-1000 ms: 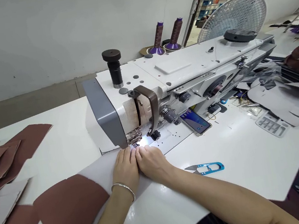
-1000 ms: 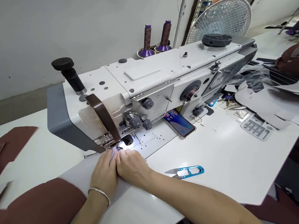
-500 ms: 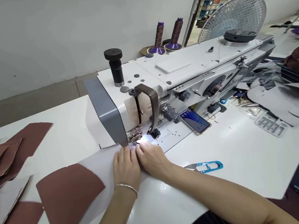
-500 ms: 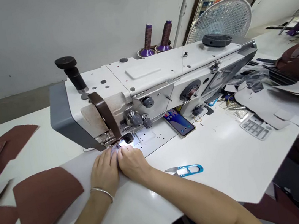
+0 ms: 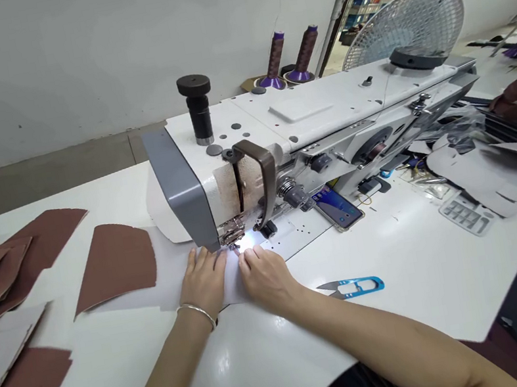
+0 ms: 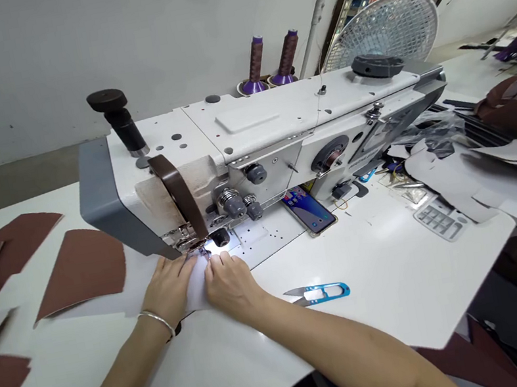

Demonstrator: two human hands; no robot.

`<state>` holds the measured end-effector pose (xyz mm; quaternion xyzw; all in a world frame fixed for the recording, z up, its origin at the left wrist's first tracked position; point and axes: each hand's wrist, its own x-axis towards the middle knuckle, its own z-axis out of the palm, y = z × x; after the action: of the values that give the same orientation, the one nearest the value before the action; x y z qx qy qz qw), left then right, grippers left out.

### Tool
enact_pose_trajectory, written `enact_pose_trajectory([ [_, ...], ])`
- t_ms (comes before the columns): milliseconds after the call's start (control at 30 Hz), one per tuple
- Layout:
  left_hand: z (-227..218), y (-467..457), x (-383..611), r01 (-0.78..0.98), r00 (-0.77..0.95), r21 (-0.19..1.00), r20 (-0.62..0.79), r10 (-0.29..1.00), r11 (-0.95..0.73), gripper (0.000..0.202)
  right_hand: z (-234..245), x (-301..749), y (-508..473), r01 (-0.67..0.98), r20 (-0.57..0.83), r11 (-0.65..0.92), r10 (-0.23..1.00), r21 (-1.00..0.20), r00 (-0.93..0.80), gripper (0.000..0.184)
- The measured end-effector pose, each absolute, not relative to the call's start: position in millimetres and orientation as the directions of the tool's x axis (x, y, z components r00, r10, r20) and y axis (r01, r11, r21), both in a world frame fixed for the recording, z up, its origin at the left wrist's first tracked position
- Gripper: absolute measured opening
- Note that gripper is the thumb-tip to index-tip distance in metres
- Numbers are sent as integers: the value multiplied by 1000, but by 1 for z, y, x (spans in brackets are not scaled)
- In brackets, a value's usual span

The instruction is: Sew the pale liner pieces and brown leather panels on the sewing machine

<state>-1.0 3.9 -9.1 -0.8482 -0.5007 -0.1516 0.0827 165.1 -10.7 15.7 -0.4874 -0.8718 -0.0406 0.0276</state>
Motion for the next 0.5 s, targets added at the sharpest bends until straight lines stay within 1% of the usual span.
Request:
enact_pose_trajectory([
  [133, -9, -11, 18, 896, 399, -14, 467, 789, -444, 34, 14, 163, -10, 857, 143, 512, 846, 55, -514, 20],
  [200, -12, -16, 25, 906, 383, -35, 491, 783, -421, 33, 15, 163, -11, 874, 163, 484, 859, 47, -485, 19],
  [267, -15, -18, 28, 909, 389, -54, 470, 792, -414, 35, 16, 162, -12, 889, 155, 456, 877, 29, -455, 18],
  [333, -18, -15, 26, 898, 416, -61, 437, 797, -435, 36, 18, 161, -12, 894, 118, 448, 888, 3, -445, 18],
  [433, -19, -7, 17, 886, 444, -55, 384, 810, -460, 36, 18, 160, -13, 889, 62, 458, 888, -32, -455, 18],
  [500, -19, -2, 12, 883, 450, -39, 355, 819, -468, 36, 17, 160, -13, 889, 53, 457, 889, -41, -455, 19],
])
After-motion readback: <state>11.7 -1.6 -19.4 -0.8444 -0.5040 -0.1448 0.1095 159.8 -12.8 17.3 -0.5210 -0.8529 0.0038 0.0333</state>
